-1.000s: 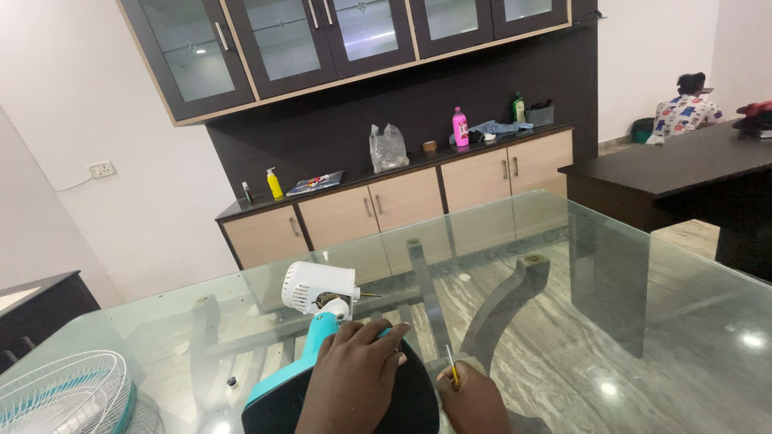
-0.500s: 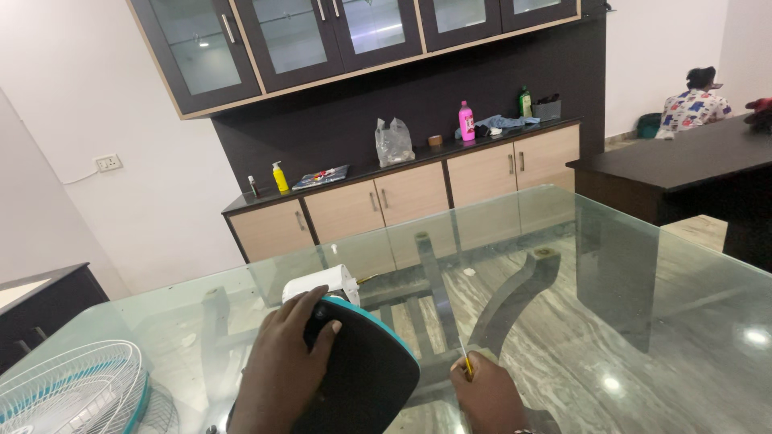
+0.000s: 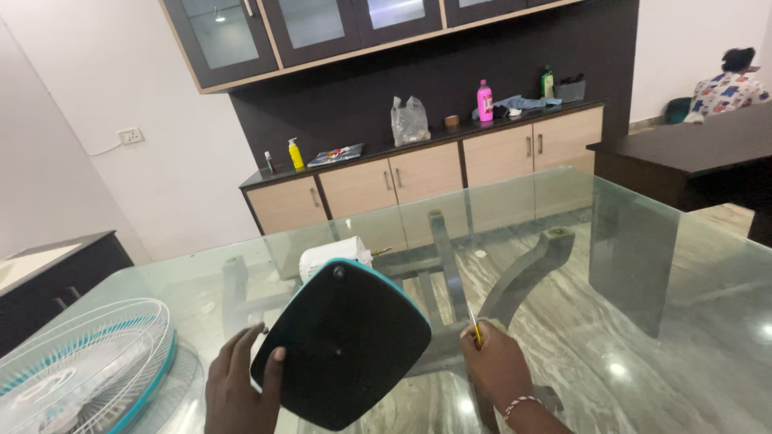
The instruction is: The person uses a screwdriver to adjust internal wiring in the back of a small teal fan. They then reattach the black back cover and tighten the screws to secure it.
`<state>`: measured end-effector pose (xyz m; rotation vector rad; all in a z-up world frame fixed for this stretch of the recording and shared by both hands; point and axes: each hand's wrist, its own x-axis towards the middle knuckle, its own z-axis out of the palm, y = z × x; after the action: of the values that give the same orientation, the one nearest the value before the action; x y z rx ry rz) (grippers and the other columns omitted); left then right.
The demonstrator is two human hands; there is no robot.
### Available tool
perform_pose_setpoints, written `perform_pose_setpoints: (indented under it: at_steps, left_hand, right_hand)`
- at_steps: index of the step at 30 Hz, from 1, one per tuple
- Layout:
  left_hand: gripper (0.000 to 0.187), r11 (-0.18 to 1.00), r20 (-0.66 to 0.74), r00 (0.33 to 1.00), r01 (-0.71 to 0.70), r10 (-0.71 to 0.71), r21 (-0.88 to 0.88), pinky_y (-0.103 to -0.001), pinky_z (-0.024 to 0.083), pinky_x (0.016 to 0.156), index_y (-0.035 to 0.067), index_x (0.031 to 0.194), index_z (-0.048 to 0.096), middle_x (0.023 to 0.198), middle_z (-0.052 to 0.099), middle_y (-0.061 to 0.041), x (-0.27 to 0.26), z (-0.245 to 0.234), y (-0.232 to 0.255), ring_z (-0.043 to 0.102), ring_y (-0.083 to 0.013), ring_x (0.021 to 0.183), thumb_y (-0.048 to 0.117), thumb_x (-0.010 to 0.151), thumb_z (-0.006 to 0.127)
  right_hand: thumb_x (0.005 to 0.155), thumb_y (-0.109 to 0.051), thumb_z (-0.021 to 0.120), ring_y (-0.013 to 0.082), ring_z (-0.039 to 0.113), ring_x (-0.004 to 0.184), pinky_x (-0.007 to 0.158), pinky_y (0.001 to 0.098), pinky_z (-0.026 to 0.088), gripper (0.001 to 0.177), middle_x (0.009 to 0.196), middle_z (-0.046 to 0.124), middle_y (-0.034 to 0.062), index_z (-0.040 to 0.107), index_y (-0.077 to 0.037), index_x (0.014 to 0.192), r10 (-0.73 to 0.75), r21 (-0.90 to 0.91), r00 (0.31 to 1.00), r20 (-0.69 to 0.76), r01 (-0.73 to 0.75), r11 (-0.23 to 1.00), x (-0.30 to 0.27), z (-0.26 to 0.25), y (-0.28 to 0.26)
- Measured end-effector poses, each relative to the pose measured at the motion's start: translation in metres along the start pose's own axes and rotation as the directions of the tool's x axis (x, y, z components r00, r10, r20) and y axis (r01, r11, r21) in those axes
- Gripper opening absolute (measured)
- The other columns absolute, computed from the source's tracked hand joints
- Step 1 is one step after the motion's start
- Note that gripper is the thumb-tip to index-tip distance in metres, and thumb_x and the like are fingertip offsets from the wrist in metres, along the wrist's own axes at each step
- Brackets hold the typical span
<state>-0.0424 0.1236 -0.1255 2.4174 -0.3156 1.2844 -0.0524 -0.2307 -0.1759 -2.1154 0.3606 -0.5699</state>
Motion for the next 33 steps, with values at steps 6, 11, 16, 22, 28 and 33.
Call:
perform_pose_setpoints:
  at_steps: [6,11,16,22,28,33]
  left_hand:
    - [0.045,0.876,0.086,0.874,0.466,-0.478,0.127,-0.04,0.061,0.092,0.009,0.122,0.07,0.121,0.063,-0.018,-0.102,0.024,-0.102,0.072,-0.0261,0.104,0.014,0.077,0.075]
    - [0.046,0.766,0.076,0.762,0.641,-0.643,0.046,-0.039,0.061,0.09,0.01,0.122,0.071,0.127,0.059,-0.017,-0.117,0.01,-0.083,0.07,-0.0264,0.108,0.008,0.076,0.071]
    - [0.042,0.838,0.214,0.824,0.544,-0.525,-0.039,-0.04,0.059,0.089,0.009,0.117,0.075,0.118,0.066,-0.018,-0.102,-0.016,-0.039,0.072,-0.0317,0.102,0.007,0.076,0.069]
    - [0.022,0.871,0.179,0.862,0.489,-0.473,-0.05,-0.039,0.056,0.087,0.006,0.103,0.08,0.105,0.077,-0.015,-0.098,-0.036,-0.015,0.073,-0.031,0.095,0.011,0.084,0.07]
    - [0.016,0.876,0.109,0.871,0.483,-0.478,-0.016,-0.041,0.054,0.086,0.006,0.098,0.082,0.101,0.076,-0.013,-0.106,-0.035,-0.004,0.07,-0.0324,0.094,0.013,0.087,0.071]
    - [0.016,0.888,0.062,0.886,0.455,-0.459,0.069,-0.043,0.05,0.089,0.006,0.096,0.081,0.103,0.074,-0.011,-0.104,-0.031,-0.001,0.062,-0.0337,0.1,0.011,0.087,0.068]
  right_hand:
    - [0.088,-0.034,0.063,0.0383,0.071,0.081,0.076,0.0486,0.054,0.027,0.089,0.073,0.0173,0.069,-0.009,0.095,-0.106,-0.049,0.994,-0.004,0.106,0.993,-0.014,-0.008,-0.007]
    - [0.091,-0.031,0.065,0.035,0.069,0.072,0.068,0.0463,0.052,0.026,0.077,0.071,0.0163,0.068,-0.005,0.094,-0.04,0.039,0.987,-0.157,0.047,0.998,-0.033,-0.002,-0.017]
    - [0.093,-0.025,0.063,0.0147,0.054,0.048,0.047,0.0353,0.044,0.02,0.058,0.062,0.0053,0.067,-0.006,0.085,-0.232,0.328,0.968,0.098,0.189,0.926,-0.079,0.01,-0.032]
    - [0.096,-0.019,0.059,0.0181,0.055,0.058,0.056,0.0352,0.048,0.016,0.069,0.061,0.0068,0.068,-0.006,0.09,-0.588,0.338,0.714,0.381,0.484,0.807,-0.142,0.066,-0.097]
    - [0.091,-0.007,0.059,0.0307,0.066,0.098,0.086,0.0391,0.056,0.021,0.11,0.064,0.0155,0.071,-0.002,0.108,-0.599,0.193,0.682,0.42,0.578,0.793,-0.158,0.118,-0.143]
    - [0.092,-0.003,0.059,0.0301,0.063,0.11,0.093,0.0378,0.055,0.023,0.118,0.063,0.0143,0.07,-0.004,0.112,-0.624,0.026,0.601,0.499,0.71,0.704,-0.15,0.147,-0.155]
